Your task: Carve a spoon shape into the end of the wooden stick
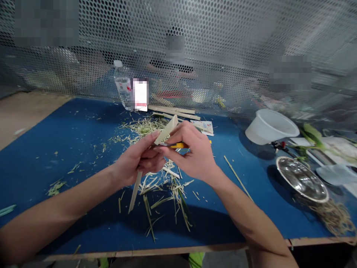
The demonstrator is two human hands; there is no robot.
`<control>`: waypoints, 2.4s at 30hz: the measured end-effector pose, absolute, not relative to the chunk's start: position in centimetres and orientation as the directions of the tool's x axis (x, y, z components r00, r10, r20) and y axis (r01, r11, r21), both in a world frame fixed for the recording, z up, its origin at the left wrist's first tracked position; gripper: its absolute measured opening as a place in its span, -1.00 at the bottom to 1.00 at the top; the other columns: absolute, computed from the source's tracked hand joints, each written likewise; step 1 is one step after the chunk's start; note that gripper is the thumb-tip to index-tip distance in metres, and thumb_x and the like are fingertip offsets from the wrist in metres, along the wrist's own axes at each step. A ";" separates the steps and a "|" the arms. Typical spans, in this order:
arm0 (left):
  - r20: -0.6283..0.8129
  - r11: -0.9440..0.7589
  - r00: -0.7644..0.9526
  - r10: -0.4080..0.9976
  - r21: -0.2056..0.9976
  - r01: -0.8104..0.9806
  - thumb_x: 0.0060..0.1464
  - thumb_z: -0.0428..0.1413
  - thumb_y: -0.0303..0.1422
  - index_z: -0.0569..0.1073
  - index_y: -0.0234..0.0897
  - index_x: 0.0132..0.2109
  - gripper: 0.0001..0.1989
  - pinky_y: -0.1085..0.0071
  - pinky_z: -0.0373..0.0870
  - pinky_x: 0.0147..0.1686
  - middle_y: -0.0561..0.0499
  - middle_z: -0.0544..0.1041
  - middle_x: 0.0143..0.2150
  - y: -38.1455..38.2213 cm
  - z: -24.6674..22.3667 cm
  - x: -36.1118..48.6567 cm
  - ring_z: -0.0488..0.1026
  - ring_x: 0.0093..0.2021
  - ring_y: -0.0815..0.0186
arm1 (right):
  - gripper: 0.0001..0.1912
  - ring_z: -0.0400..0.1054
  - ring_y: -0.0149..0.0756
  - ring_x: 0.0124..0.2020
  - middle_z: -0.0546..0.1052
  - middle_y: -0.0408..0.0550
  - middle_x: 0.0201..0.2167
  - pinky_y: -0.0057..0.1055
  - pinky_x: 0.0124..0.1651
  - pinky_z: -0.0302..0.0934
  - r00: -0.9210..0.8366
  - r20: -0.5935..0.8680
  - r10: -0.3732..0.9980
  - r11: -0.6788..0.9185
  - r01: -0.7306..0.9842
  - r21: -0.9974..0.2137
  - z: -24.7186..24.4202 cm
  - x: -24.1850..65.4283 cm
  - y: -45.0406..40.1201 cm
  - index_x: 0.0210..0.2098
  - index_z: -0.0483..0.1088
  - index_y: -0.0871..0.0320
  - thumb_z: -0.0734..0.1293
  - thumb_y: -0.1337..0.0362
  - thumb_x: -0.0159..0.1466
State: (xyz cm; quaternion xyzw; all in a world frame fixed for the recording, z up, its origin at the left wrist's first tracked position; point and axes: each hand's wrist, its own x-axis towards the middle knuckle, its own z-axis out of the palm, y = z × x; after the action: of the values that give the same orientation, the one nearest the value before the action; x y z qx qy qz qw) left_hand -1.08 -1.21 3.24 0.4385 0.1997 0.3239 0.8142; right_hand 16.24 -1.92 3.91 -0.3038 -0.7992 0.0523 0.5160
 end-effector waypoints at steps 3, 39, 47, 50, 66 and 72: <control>-0.021 0.387 0.724 0.690 0.856 -0.344 0.20 0.07 0.03 -0.04 -0.22 -0.62 -0.36 0.38 -0.17 -0.63 0.21 -0.08 -0.77 -1.3 3.3 -1.2 -0.10 -0.72 0.54 | -0.77 0.32 -0.41 -0.37 0.43 -0.22 -0.42 -0.42 -0.37 0.23 -0.304 0.818 0.488 0.834 0.439 -0.334 3.8 16.4 -1.9 -0.33 0.37 0.06 0.51 0.31 0.15; -0.052 0.282 0.704 0.708 0.935 -0.214 0.17 0.08 0.05 -0.01 -0.21 -0.59 -0.38 0.41 -0.12 -0.62 0.20 -0.05 -0.72 -0.7 3.1 -1.3 -0.06 -0.68 0.52 | -0.81 0.32 -0.38 -0.47 0.50 -0.19 -0.50 -0.37 -0.47 0.16 -0.423 0.759 0.496 0.868 0.274 -0.414 4.7 18.5 0.4 -0.40 0.51 0.06 0.58 0.28 0.05; -0.061 0.235 0.692 0.720 0.959 -0.160 0.16 0.09 0.02 0.01 -0.20 -0.61 -0.40 0.36 -0.15 -0.59 0.18 -0.02 -0.74 -0.4 3.2 -1.2 -0.06 -0.67 0.49 | -0.78 0.36 -0.38 -0.48 0.51 -0.20 -0.47 -0.37 -0.49 0.23 -0.457 0.762 0.459 0.867 0.418 -0.271 5.8 19.2 -0.1 -0.42 0.47 0.01 0.57 0.15 0.07; -0.064 0.173 0.673 0.737 0.980 -0.096 0.17 0.07 0.03 0.03 -0.22 -0.62 -0.40 0.36 -0.13 -0.58 0.16 0.02 -0.72 -0.4 3.5 -1.4 -0.03 -0.66 0.49 | -0.77 0.35 -0.41 -0.48 0.52 -0.21 -0.47 -0.39 -0.49 0.22 -0.463 0.744 0.482 0.859 0.415 -0.298 5.8 19.2 0.0 -0.41 0.48 0.03 0.56 0.13 0.07; -0.015 0.105 0.648 0.761 0.989 -0.101 0.20 0.04 0.05 0.01 -0.22 -0.61 -0.38 0.35 -0.18 -0.57 0.16 -0.01 -0.71 0.2 3.5 -2.0 -0.06 -0.66 0.49 | -0.78 0.36 -0.39 -0.43 0.51 -0.17 -0.43 -0.39 -0.44 0.25 -0.417 0.729 0.543 0.830 0.396 -0.392 5.4 19.3 0.0 -0.39 0.47 0.07 0.57 0.24 0.05; 0.036 0.060 0.650 0.759 0.990 -0.125 0.23 -0.04 0.08 -0.03 -0.21 -0.60 -0.37 0.35 -0.15 -0.58 0.16 -0.04 -0.68 0.1 3.5 -1.8 -0.05 -0.65 0.47 | -0.79 0.39 -0.36 -0.40 0.53 -0.15 -0.40 -0.37 -0.38 0.30 -0.350 0.700 0.623 0.782 0.310 -0.541 4.1 18.7 0.4 -0.39 0.48 0.06 0.57 0.23 0.06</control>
State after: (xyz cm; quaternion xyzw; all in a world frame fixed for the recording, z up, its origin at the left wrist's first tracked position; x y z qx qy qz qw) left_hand -1.83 0.08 3.47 0.6036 0.2626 0.3253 0.6788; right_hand 18.68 0.37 4.08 -0.2892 -0.8060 0.1592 0.4913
